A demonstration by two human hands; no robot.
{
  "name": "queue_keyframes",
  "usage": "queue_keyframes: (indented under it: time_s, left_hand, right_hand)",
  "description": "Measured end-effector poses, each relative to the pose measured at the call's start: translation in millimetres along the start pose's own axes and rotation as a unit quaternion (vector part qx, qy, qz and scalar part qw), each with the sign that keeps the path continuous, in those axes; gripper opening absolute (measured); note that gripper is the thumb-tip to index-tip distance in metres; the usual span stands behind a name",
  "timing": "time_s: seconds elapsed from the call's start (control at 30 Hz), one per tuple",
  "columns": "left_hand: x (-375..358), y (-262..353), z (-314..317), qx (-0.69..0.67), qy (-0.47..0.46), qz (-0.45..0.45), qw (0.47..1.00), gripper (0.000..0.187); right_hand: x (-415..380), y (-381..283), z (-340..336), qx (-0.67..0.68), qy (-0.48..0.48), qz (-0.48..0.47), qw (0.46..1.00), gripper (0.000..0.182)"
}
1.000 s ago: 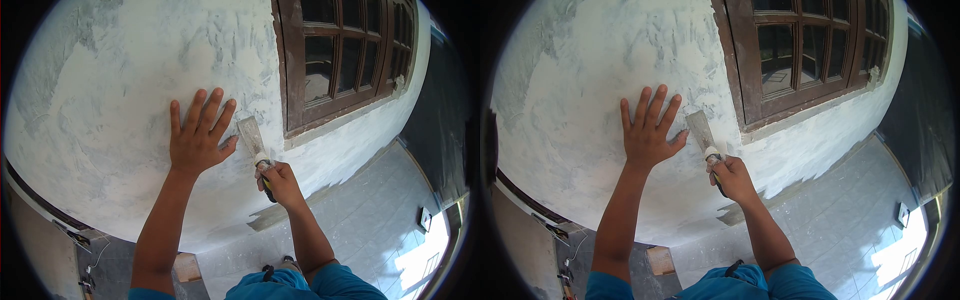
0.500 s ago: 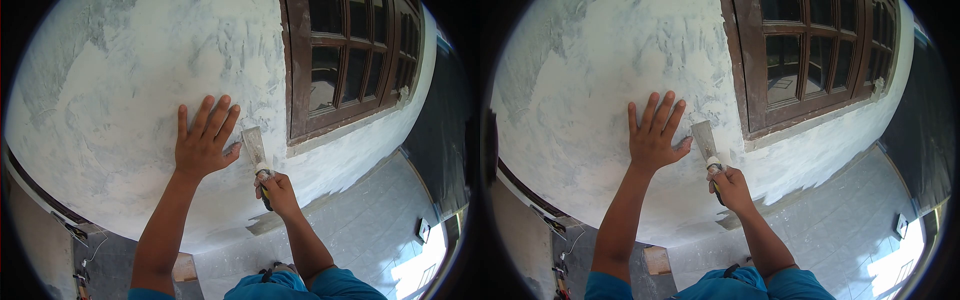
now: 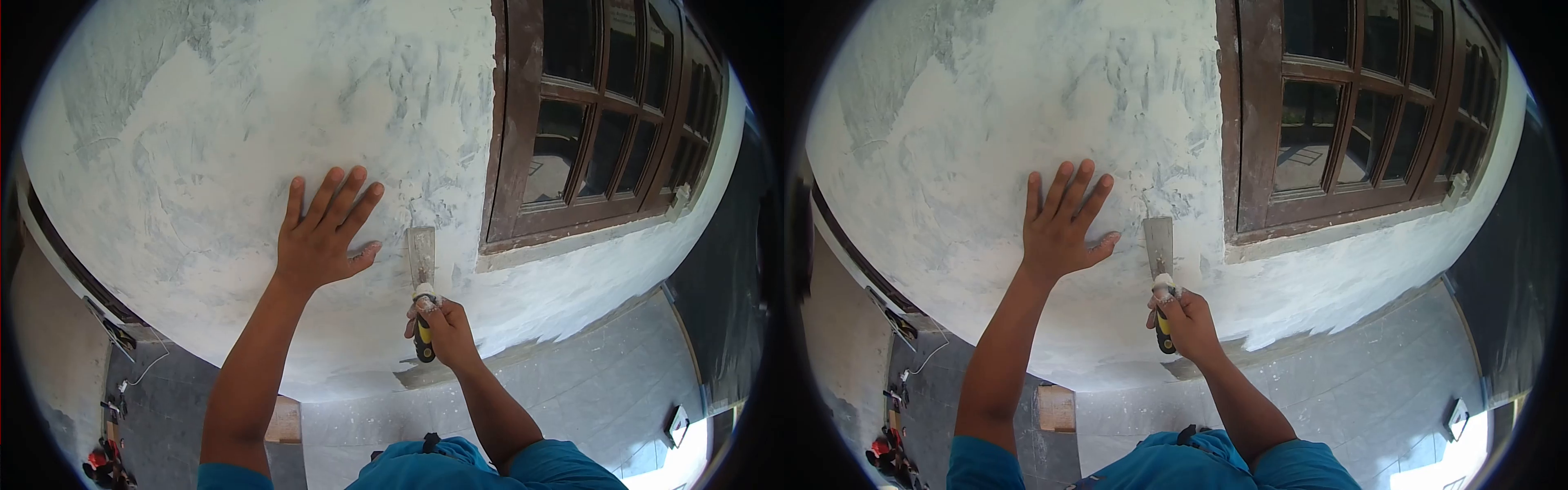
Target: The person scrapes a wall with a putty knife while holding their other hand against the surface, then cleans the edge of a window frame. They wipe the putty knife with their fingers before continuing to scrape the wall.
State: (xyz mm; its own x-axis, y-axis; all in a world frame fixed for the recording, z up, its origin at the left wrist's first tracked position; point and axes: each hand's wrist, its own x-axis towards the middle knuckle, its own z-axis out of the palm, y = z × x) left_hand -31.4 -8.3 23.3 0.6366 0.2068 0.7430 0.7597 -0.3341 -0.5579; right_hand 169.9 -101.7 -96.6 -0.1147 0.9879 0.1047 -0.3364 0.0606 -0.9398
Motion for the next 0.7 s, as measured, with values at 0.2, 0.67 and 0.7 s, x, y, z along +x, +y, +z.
queue_keyframes:
  time_s: [0.2, 0.67, 0.7]
  left_hand:
    - [-6.0, 2.1, 3.8, 0.038, 0.005, -0.003, 0.999, 0.078]
    - [-5.3, 0.6, 2.8, 0.028, 0.017, -0.001, 0.999, 0.08]
    - [-6.1, 0.9, 2.3, 0.024, 0.013, -0.001, 1.0, 0.081]
  right_hand:
    - [9.2, -30.9, 9.0, -0.026, -0.015, -0.028, 0.999, 0.032]
    - [9.3, -13.7, 6.6, -0.067, -0.029, -0.002, 0.997, 0.028]
    - [7.9, -6.2, 5.8, -0.067, -0.027, -0.004, 0.997, 0.028]
